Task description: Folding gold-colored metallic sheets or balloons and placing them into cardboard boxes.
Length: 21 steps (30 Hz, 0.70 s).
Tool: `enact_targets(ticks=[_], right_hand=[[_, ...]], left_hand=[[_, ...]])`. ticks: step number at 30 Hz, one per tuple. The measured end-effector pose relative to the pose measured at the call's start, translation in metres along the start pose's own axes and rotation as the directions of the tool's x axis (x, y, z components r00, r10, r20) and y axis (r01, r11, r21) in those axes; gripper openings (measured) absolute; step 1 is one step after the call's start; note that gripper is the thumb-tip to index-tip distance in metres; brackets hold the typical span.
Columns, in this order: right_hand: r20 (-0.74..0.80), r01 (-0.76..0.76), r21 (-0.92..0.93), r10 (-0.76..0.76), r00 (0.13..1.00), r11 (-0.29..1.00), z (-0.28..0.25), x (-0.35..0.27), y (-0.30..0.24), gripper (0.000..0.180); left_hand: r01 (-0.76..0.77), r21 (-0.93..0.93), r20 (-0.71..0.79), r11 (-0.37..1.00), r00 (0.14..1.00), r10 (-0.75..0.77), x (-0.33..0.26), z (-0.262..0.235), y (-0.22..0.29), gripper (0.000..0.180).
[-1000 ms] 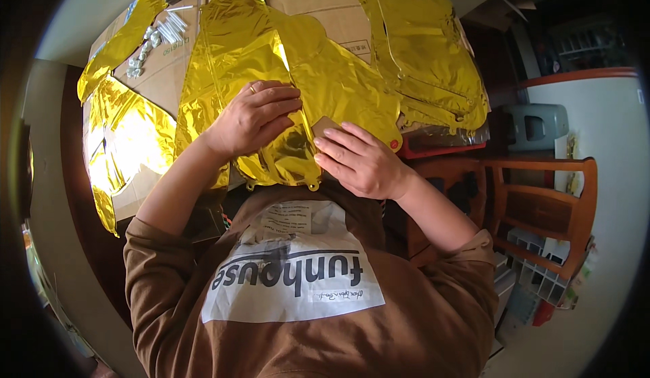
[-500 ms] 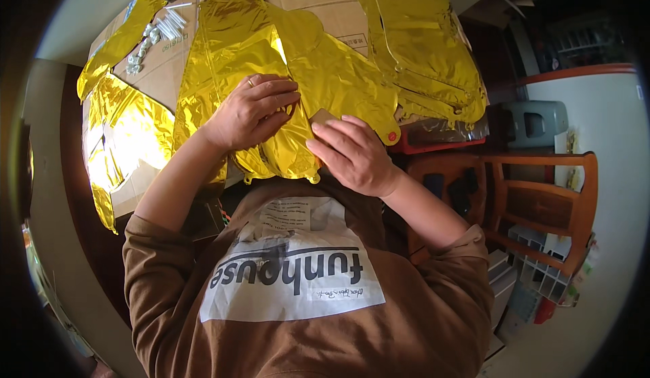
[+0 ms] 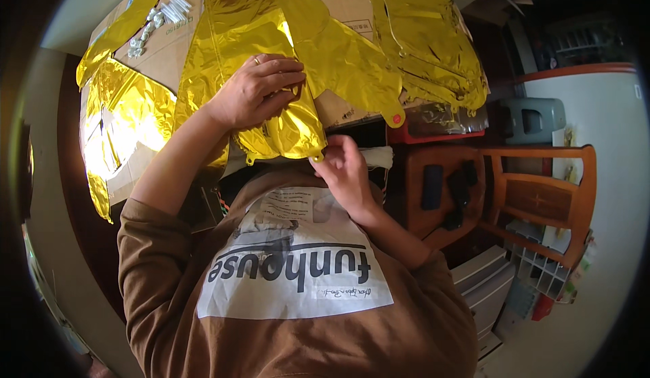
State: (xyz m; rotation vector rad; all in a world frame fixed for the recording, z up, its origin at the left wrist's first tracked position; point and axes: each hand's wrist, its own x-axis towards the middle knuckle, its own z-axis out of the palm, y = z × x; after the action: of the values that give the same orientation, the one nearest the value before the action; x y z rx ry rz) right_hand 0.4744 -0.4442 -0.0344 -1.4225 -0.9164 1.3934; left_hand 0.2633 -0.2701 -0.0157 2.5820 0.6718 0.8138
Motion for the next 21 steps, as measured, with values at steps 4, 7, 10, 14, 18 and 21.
enact_targets(ticks=[4,7,10,14,18,21], right_hand=[[0.009,-0.01,0.1,0.01,1.0,0.995,0.005,0.017,0.01,0.017],[0.017,0.011,0.055,-0.012,1.0,0.998,0.005,0.018,0.017,0.015],[-0.082,0.165,0.076,-0.159,0.984,0.983,0.014,0.015,0.022,0.013],[-0.085,0.175,0.057,-0.17,0.982,0.983,0.011,0.015,0.023,0.01],[-0.104,0.174,-0.008,-0.174,0.979,0.985,0.008,0.014,0.024,0.015],[-0.09,0.277,-0.448,-0.351,0.932,0.85,0.001,0.014,0.014,0.033]], left_hand=[[-0.028,0.016,-0.001,0.999,1.0,0.028,0.0,0.0,-0.002,0.03],[-0.047,0.017,-0.003,0.999,0.999,0.048,0.001,0.001,-0.004,0.032],[-0.047,0.01,-0.007,0.999,0.999,0.047,-0.001,0.002,-0.004,0.032],[-0.052,-0.001,-0.001,0.999,0.999,0.052,-0.001,-0.001,-0.002,0.033],[-0.036,-0.018,0.044,0.999,0.998,0.037,0.003,-0.005,0.001,0.031],[-0.035,-0.059,0.078,0.998,0.996,0.04,0.007,-0.009,0.0,0.03]])
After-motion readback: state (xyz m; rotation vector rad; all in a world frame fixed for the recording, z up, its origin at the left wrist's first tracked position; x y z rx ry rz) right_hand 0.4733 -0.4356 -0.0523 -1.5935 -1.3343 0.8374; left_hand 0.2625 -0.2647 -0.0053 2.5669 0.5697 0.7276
